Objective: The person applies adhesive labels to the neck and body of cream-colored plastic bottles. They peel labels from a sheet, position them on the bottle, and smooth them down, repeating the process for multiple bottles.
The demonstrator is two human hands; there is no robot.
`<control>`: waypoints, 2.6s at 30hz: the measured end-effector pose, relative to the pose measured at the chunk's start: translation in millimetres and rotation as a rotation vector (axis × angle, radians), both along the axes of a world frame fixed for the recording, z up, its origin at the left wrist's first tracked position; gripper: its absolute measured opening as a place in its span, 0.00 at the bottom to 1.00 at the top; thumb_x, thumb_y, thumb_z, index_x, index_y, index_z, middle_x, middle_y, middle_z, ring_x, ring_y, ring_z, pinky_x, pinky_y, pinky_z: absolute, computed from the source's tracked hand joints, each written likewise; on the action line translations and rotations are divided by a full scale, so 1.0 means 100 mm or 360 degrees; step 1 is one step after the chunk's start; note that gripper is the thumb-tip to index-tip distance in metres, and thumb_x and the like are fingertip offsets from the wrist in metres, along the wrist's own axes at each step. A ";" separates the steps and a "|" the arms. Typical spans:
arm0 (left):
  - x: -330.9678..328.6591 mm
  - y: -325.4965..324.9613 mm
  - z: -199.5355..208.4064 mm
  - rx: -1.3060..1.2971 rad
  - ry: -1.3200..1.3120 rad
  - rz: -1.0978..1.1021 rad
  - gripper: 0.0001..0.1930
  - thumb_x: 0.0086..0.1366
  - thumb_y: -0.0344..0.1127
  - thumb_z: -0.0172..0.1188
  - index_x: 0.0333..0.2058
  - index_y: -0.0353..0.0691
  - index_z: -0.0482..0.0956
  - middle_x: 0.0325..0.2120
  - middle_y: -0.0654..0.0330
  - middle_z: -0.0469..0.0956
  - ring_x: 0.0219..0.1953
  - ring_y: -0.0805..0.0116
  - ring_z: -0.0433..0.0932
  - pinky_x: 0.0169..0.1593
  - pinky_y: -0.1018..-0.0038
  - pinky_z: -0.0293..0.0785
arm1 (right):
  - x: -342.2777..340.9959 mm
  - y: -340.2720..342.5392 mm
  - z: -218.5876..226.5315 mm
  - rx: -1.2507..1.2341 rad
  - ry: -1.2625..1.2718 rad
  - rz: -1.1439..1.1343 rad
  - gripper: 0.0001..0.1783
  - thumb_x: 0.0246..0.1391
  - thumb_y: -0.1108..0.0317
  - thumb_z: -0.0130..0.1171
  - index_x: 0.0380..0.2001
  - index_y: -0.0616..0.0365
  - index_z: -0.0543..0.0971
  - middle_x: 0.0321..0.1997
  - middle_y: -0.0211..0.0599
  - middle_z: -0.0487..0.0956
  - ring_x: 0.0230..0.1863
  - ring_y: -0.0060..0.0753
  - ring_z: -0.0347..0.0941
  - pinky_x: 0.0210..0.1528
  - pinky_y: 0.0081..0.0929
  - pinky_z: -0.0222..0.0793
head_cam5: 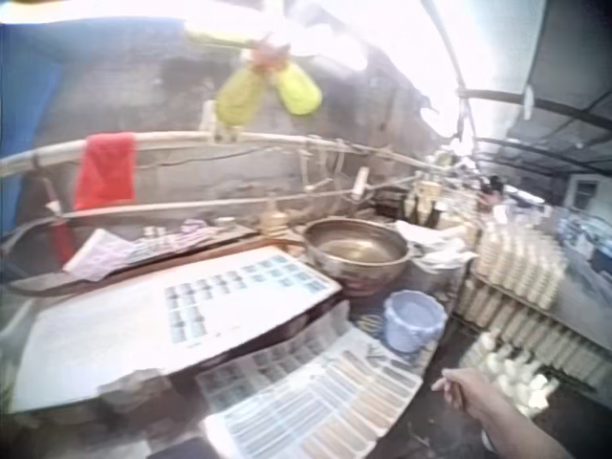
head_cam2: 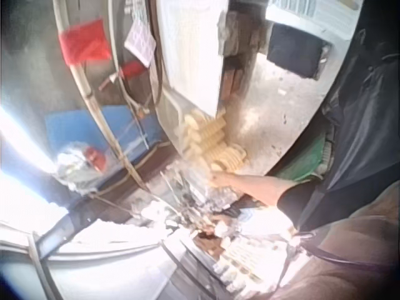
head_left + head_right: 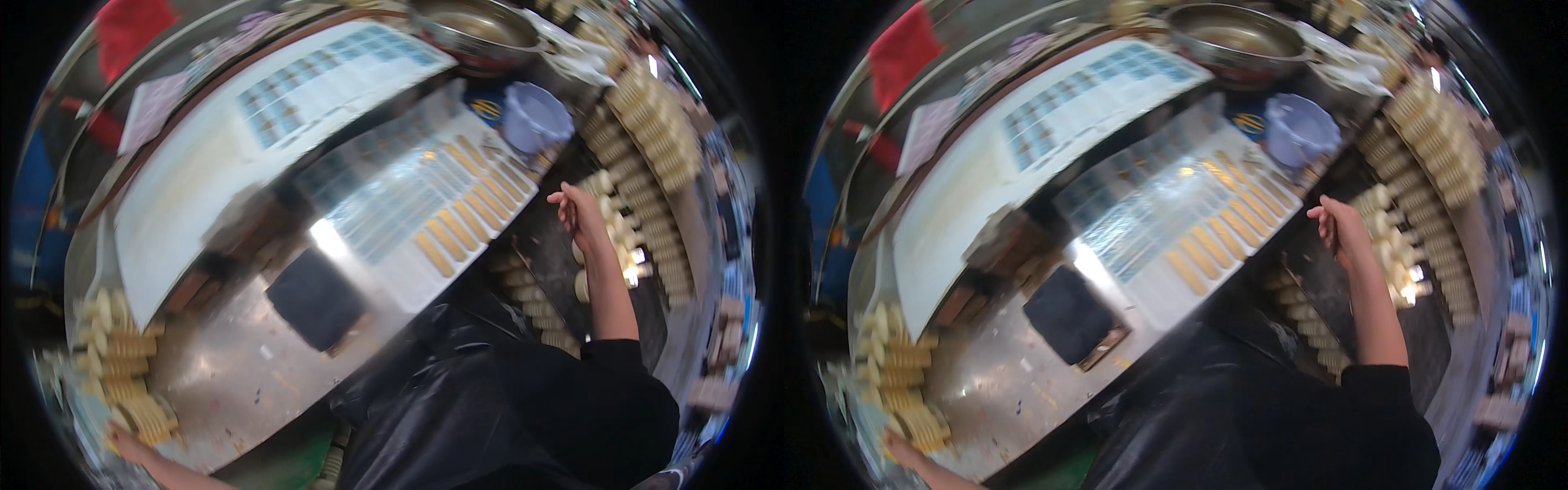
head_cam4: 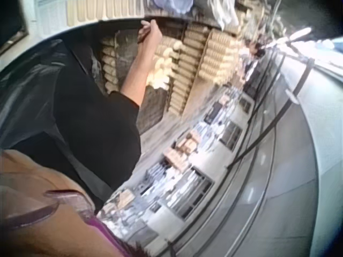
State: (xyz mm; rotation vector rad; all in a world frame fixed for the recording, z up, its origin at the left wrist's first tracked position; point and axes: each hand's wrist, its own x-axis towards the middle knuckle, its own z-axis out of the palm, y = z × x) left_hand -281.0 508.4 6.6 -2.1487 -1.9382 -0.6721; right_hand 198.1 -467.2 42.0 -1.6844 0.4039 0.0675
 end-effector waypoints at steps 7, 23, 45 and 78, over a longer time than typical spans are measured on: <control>0.56 -0.35 0.43 0.0948 0.0628 0.0213 0.22 0.73 0.49 0.54 0.60 0.46 0.78 0.55 0.47 0.78 0.56 0.49 0.79 0.47 0.48 0.81 | -0.45 -1.69 -0.69 -0.1965 0.0047 -0.0323 0.18 0.57 0.56 0.64 0.45 0.56 0.85 0.39 0.48 0.84 0.45 0.49 0.83 0.49 0.41 0.78; 3.07 -3.27 1.56 -0.0153 -0.0772 -0.1763 0.13 0.78 0.31 0.54 0.54 0.31 0.79 0.46 0.59 0.82 0.49 0.73 0.78 0.56 0.78 0.73 | -1.02 -2.52 -0.56 -0.2512 0.1017 -0.0315 0.24 0.61 0.54 0.62 0.49 0.64 0.80 0.48 0.55 0.83 0.51 0.56 0.81 0.53 0.47 0.77; 3.93 -5.47 0.66 -0.1216 -0.0741 -0.2913 0.12 0.61 0.23 0.67 0.44 0.35 0.84 0.38 0.56 0.84 0.41 0.66 0.83 0.47 0.73 0.78 | -1.07 -1.07 0.53 -0.1847 -0.0094 0.0228 0.17 0.50 0.56 0.63 0.28 0.62 0.80 0.25 0.50 0.81 0.31 0.51 0.81 0.37 0.41 0.74; 3.32 -4.88 0.10 -0.1705 -0.1708 -0.1489 0.55 0.55 0.37 0.72 0.75 0.36 0.46 0.64 0.44 0.66 0.64 0.54 0.71 0.64 0.60 0.72 | 2.93 -0.70 -0.18 -0.1301 0.0185 0.1040 0.12 0.64 0.66 0.58 0.32 0.63 0.84 0.28 0.32 0.81 0.27 0.22 0.73 0.31 0.27 0.68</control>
